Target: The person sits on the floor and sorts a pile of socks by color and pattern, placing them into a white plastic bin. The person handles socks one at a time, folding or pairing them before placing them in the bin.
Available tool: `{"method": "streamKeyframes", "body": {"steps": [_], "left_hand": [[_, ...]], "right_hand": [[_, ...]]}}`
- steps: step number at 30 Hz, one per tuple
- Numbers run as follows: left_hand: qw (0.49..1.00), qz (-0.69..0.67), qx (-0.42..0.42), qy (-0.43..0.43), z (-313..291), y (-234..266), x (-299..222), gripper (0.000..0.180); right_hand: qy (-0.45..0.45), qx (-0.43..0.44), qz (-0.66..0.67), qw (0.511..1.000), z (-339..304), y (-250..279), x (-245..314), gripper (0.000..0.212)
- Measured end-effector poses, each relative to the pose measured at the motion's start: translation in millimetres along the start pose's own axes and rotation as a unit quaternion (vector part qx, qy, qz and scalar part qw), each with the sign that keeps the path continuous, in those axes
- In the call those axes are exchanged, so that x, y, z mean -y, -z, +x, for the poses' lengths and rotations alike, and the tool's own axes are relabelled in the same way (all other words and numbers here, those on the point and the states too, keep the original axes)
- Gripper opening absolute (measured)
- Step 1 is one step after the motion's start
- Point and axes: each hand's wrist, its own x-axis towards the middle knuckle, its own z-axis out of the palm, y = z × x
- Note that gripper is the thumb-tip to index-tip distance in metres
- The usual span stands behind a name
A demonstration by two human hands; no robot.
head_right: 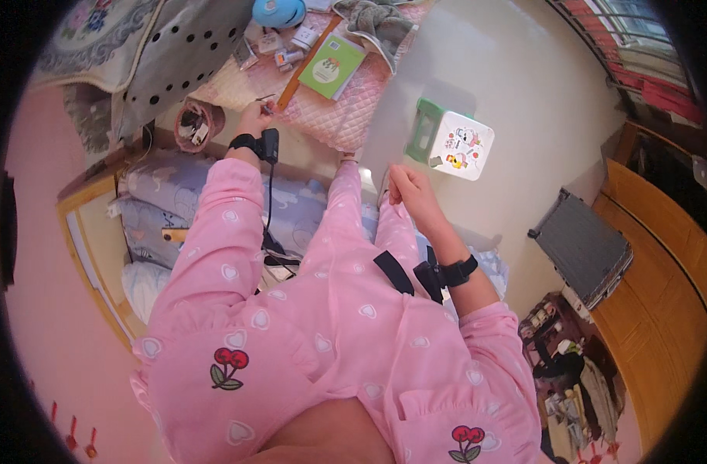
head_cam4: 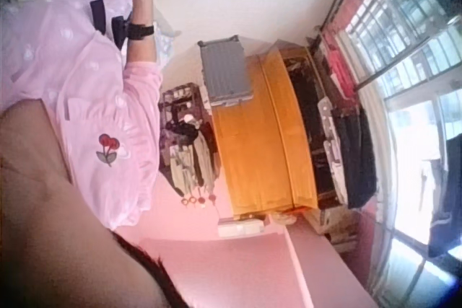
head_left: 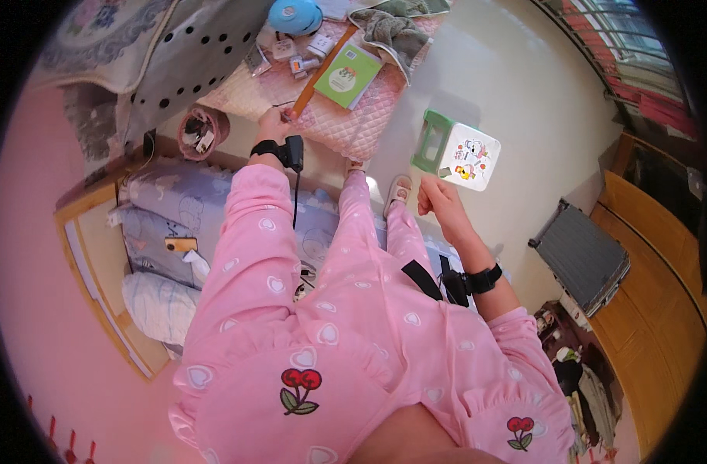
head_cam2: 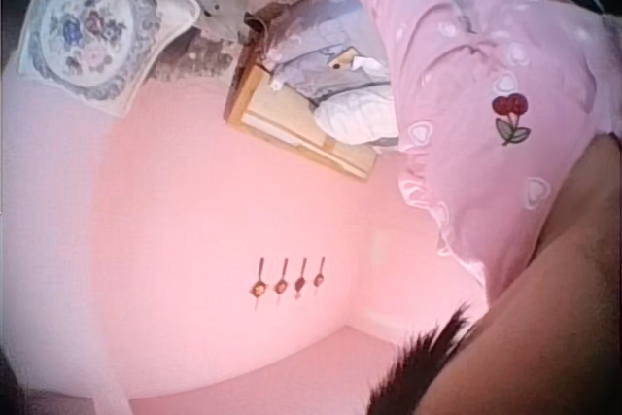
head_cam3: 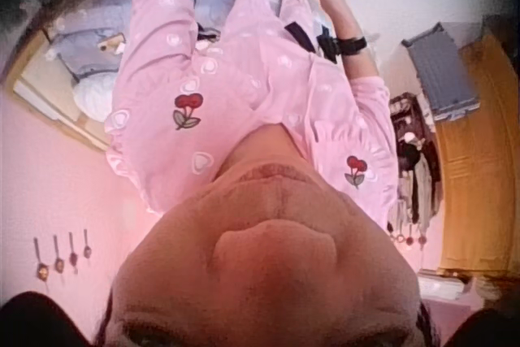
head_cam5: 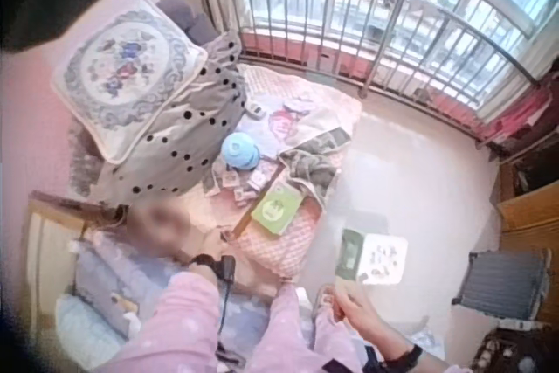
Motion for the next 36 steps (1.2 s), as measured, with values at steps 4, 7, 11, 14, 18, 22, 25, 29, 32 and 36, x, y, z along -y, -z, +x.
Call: {"method": "streamKeyframes", "body": {"steps": [4, 7, 11, 14, 18, 22, 25, 29, 32, 36], "left_hand": [[0.863, 0.460, 0.016, -0.206, 40.3, 9.7, -38.0, 0.015], [0.917, 0.360, -0.112, -0.131, 71.8, -11.1, -53.4, 0.020], [0.826, 0.468, -0.128, -0.286, 92.2, -24.2, -60.4, 0.036], [0.822, 0.475, -0.095, -0.301, 79.1, -20.7, -45.0, 0.046], [0.918, 0.359, 0.004, -0.169, 25.8, -33.3, 9.5, 0.032], [0.911, 0.391, 0.127, 0.013, -52.7, -80.3, 85.8, 0.045], [0.869, 0.439, 0.207, 0.095, -114.1, -123.4, 138.3, 0.048], [0.785, 0.534, 0.300, 0.088, -186.2, -209.0, 199.8, 0.041], [0.737, 0.574, 0.349, 0.069, -234.9, -274.8, 245.8, 0.034], [0.666, 0.637, 0.388, 0.021, -309.0, -343.9, 319.0, 0.032]], "right_hand": [[-0.023, -0.047, 0.024, 0.998, -0.5, 8.0, -12.0, 0.036], [-0.035, -0.080, 0.054, 0.995, 0.0, 17.0, -26.8, 0.036], [-0.040, -0.122, 0.093, 0.987, 5.7, 23.0, -42.2, 0.035], [-0.021, -0.149, 0.078, 0.986, 3.4, 22.8, -42.7, 0.031], [0.026, -0.175, 0.071, 0.982, -7.2, 31.4, -33.9, 0.022], [0.080, -0.157, 0.137, 0.975, -35.7, 57.7, -37.6, 0.016], [0.100, -0.186, 0.201, 0.957, -72.2, 70.3, -53.5, 0.019], [0.177, -0.241, 0.255, 0.920, -135.1, 109.8, -86.9, 0.025], [0.197, -0.270, 0.286, 0.898, -187.6, 150.2, -124.3, 0.028], [0.221, -0.322, 0.338, 0.856, -268.4, 210.2, -187.6, 0.026]]}}
